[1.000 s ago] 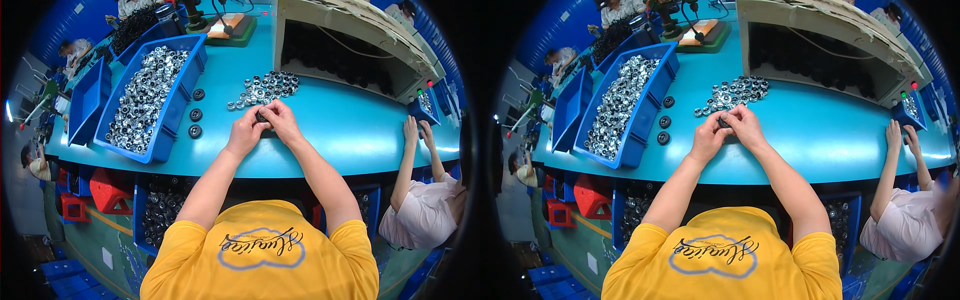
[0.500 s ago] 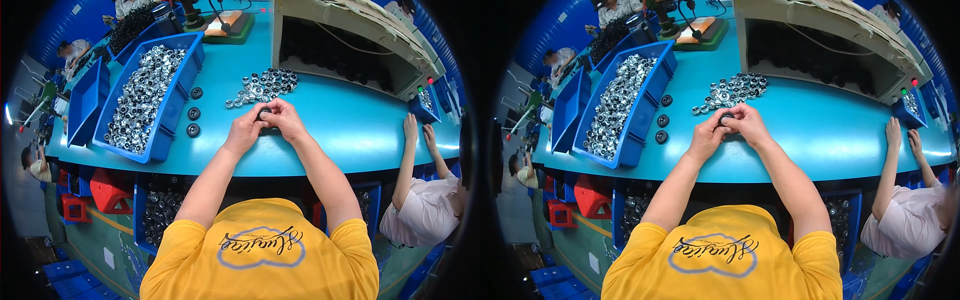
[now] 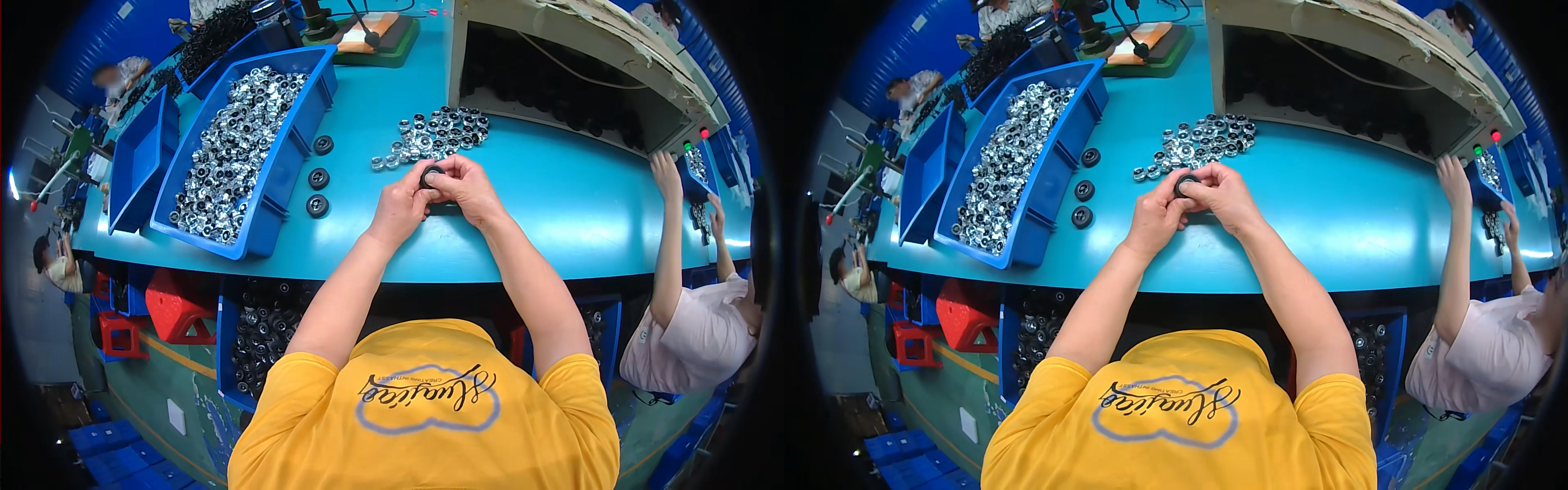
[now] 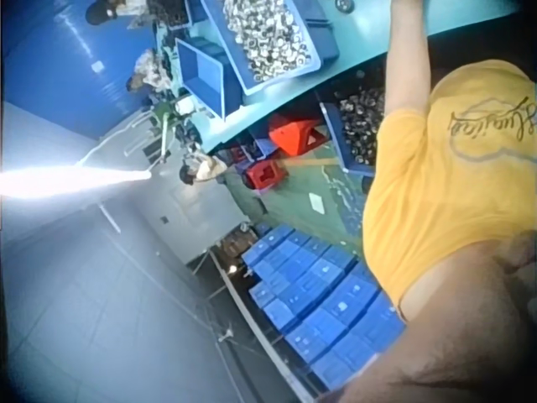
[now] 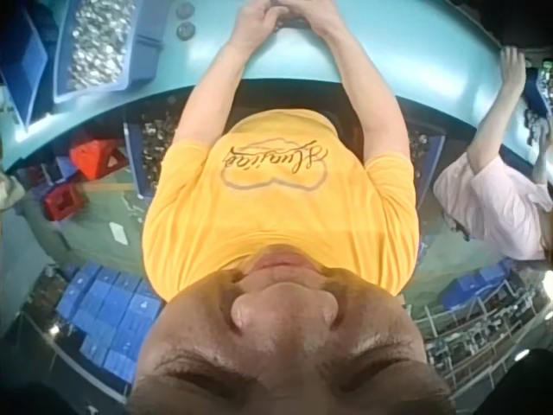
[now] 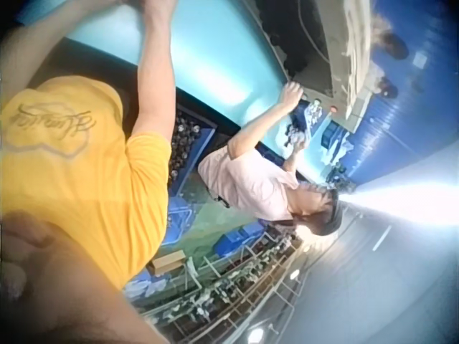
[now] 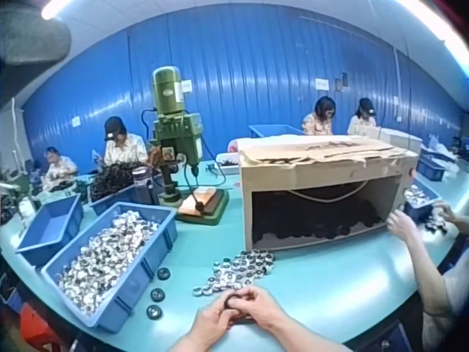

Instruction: Assembling small toy wheels by manually inserting a metal hub component into black plastic wheel bases at a factory workbench.

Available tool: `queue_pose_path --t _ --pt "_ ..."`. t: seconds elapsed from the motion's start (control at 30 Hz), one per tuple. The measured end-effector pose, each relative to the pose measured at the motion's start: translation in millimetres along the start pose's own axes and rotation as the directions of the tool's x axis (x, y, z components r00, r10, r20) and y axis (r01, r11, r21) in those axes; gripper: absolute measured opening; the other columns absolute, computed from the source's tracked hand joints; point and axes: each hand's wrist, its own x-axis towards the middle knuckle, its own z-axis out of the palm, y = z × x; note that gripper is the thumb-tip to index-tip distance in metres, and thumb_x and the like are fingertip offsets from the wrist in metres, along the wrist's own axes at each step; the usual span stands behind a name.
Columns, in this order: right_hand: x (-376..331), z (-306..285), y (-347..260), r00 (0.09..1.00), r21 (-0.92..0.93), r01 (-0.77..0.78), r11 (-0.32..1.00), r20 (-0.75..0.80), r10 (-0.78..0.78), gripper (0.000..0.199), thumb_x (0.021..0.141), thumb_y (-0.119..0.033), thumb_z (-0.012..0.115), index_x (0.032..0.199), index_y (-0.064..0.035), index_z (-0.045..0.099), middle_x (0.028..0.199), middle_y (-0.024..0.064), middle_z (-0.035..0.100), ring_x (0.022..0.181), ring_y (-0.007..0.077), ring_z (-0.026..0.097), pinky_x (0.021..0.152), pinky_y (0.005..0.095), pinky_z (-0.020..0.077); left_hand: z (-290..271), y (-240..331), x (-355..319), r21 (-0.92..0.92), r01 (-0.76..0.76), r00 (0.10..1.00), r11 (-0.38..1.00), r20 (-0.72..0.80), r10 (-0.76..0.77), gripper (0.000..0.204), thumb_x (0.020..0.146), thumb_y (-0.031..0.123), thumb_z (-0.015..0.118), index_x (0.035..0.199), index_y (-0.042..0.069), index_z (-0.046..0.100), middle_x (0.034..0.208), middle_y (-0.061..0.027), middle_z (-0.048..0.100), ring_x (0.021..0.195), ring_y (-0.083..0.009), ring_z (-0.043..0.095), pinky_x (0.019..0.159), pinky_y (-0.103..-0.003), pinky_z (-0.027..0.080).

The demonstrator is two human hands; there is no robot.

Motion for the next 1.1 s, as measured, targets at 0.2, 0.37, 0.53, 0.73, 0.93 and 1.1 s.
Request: queue_pose_path --t 0.2,0.37,0.53,0.73,0.93,1.1 --pt "1 -3 -4 0.993 0.177 -0.049 0.983 0.111 0.029 0.024 0.093 -0.018 0.077 0.105 -0.0022 0.063 0.089 0.0072 0.070 0.076 0.0154 0.069 0.071 0.0300 0.0598 -7 5 -1 -0.256 0.093 0.994 0.962 0.073 -0.076 0.045 0.094 0.001 0.064 0.138 0.009 0.059 0.076 -0.0006 0.066 0.060 -0.0066 0.059 0.051 -0.022 0.049" --pt "0 1 0 0.990 0.144 -0.028 0.989 0.138 0.008 0.025 0.094 -0.024 0.076 0.103 -0.0041 0.063 0.087 0.0042 0.069 0.072 0.0133 0.067 0.067 0.0264 0.0562 -18 -17 7 -0.486 0.139 0.971 0.863 0.240 -0.022 0.048 0.103 0.027 0.063 0.144 0.011 0.047 0.083 -0.0053 0.064 0.069 -0.0129 0.064 0.058 -0.028 0.054" --pt "0 4 -5 0.992 0.098 0.068 0.993 0.096 -0.077 0.028 0.093 -0.019 0.078 0.108 -0.0005 0.064 0.086 0.0054 0.068 0.068 0.0124 0.064 0.060 0.0268 0.0539 -14 -1 5 -0.740 0.244 0.959 0.627 0.279 -0.044 0.044 0.102 0.029 0.064 0.138 0.008 0.049 0.103 -0.0103 0.065 0.083 -0.0169 0.066 0.069 -0.033 0.058" --pt "2 6 -5 0.996 0.054 0.040 0.998 0.078 -0.044 0.030 0.091 -0.012 0.078 0.114 0.0005 0.064 0.088 0.0063 0.069 0.071 0.0130 0.067 0.061 0.0268 0.0545 -13 -20 9 -0.645 0.170 0.971 0.745 0.240 -0.014 0.045 0.103 0.033 0.062 0.137 0.006 0.049 0.111 -0.0096 0.063 0.083 -0.0155 0.063 0.070 -0.030 0.056" --pt "4 12 -5 0.998 0.002 0.040 0.999 0.058 -0.040 0.036 0.089 -0.011 0.079 0.119 -0.0016 0.062 0.081 0.0013 0.066 0.072 0.0107 0.067 0.061 0.0230 0.0529 -20 -10 11 -0.786 0.373 0.920 0.494 0.382 -0.087 0.049 0.110 0.048 0.038 0.135 0.010 0.052 0.090 -0.0024 0.055 0.067 -0.0098 0.049 0.055 -0.024 0.043" --pt "6 22 5 0.985 -0.053 0.173 0.984 0.011 -0.172 0.038 0.089 -0.008 0.077 0.122 -0.0011 0.058 0.096 0.0034 0.063 0.072 0.0092 0.066 0.057 0.0227 0.0549 -17 -15 12 -0.748 0.397 0.917 0.532 0.340 -0.206 0.055 0.111 0.054 0.027 0.131 0.011 0.055 0.081 -0.0001 0.046 0.062 -0.0087 0.041 0.050 -0.022 0.035"
